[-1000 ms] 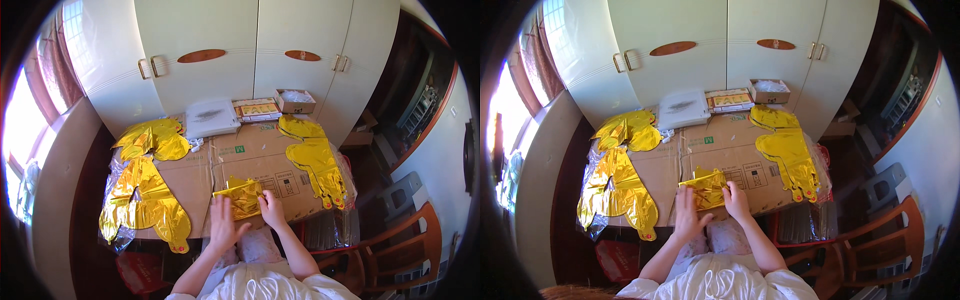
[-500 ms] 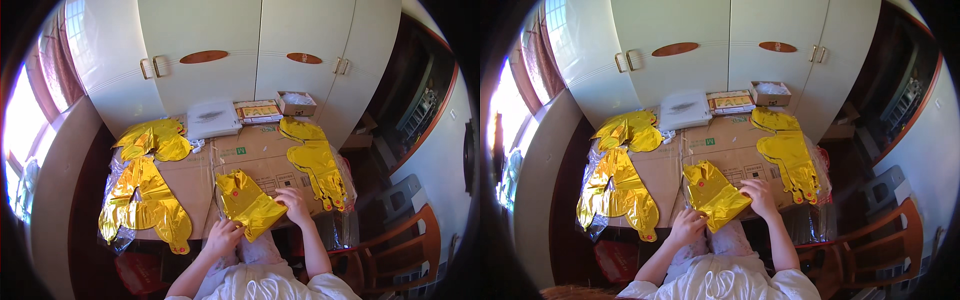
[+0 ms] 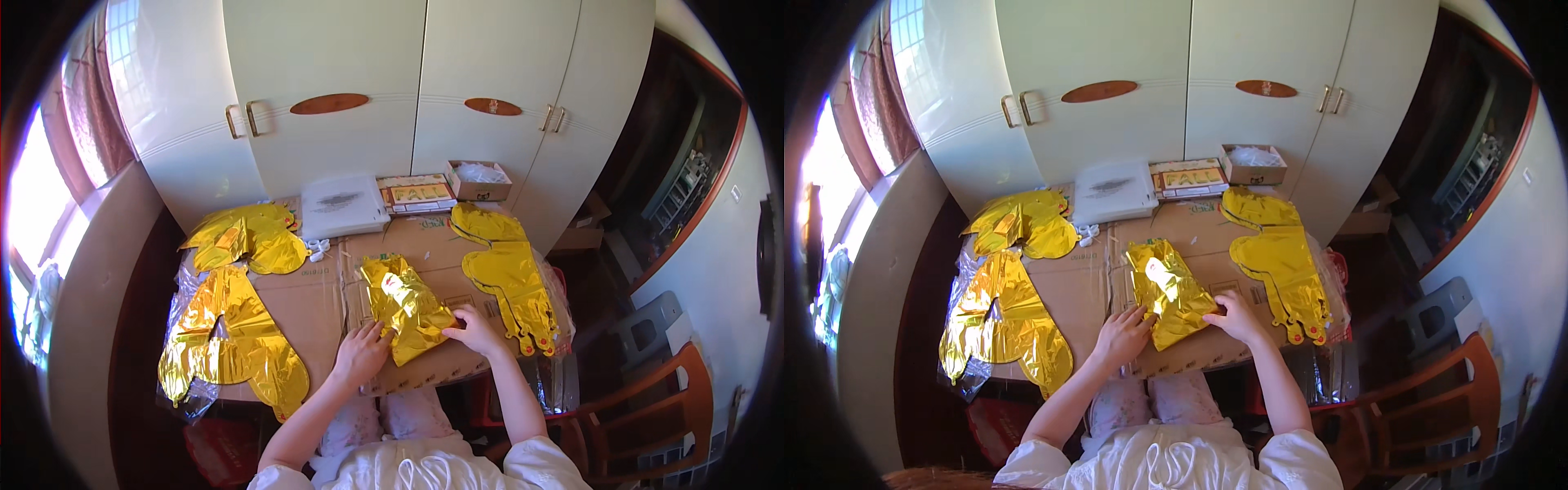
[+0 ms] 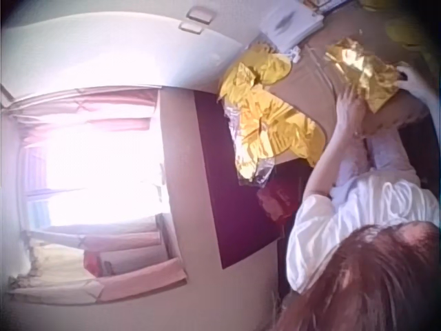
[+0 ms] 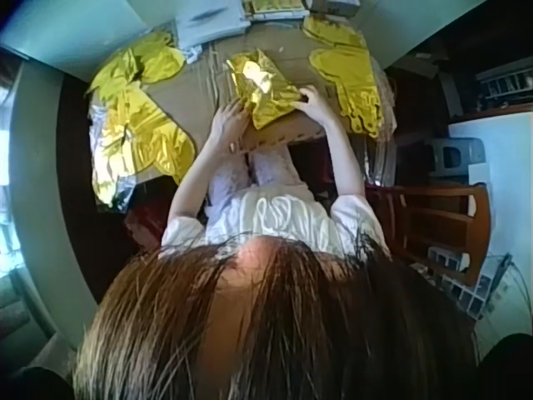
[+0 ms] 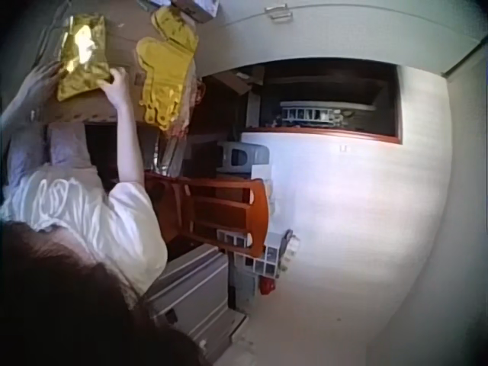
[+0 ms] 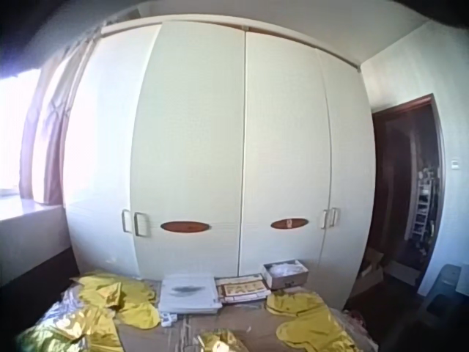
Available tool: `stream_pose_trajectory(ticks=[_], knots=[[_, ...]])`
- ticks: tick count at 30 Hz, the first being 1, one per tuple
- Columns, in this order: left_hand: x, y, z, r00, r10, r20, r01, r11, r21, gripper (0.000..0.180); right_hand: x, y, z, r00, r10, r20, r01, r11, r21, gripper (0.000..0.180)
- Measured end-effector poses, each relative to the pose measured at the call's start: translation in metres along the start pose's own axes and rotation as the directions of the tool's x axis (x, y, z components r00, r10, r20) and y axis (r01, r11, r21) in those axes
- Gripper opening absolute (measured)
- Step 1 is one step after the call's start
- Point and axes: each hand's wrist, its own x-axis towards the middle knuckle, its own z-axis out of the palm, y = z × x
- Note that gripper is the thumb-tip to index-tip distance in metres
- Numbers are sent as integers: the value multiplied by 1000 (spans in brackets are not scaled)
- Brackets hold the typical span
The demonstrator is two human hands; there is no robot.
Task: Folding gold-colored foil balloons into small rectangles on a workspace.
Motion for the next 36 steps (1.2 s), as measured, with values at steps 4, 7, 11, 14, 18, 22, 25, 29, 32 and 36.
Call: stream_pose_trajectory(ticks=[4, 7, 11, 14, 18, 22, 25, 29, 32, 36], knots=[[27, -34, 9, 999, 32, 31, -33, 999, 28, 39, 23, -15, -8, 958, -287, -21, 287, 958, -28, 32], [43, -50, 8, 998, 27, 64, -30, 999, 46, 38, 23, -9, -9, 876, -474, -86, 461, 877, -139, 21], [54, -71, 15, 996, -18, 83, 18, 1000, 9, 38, 6, -6, -14, 874, -485, 12, 461, 824, -329, 26], [69, -77, 17, 995, -29, 99, 30, 1000, -5, 39, 5, -14, -26, 907, -418, 44, 393, 807, -441, 27], [89, -82, 26, 997, 7, 74, -8, 1000, 19, 39, 16, -42, -4, 968, -238, -83, 192, 908, -372, 45], [92, -70, 21, 1000, 1, 10, -1, 1000, 2, 42, 27, -101, 51, 999, -48, -7, 36, 824, -566, 88], [83, -54, 17, 999, 32, 16, -30, 993, -110, 44, 34, -102, 68, 993, 109, 49, -50, 756, -653, 98], [71, -48, 22, 998, 57, 5, -56, 987, -150, 41, 38, -100, 72, 979, 178, 104, -73, 771, -633, 97], [71, -49, 21, 999, 35, 16, -33, 990, -134, 40, 32, -101, 71, 983, 143, 112, -38, 766, -641, 94], [72, -50, 24, 999, 40, 15, -37, 990, -133, 40, 19, -88, 72, 1000, 16, 17, -2, 774, -633, 74]])
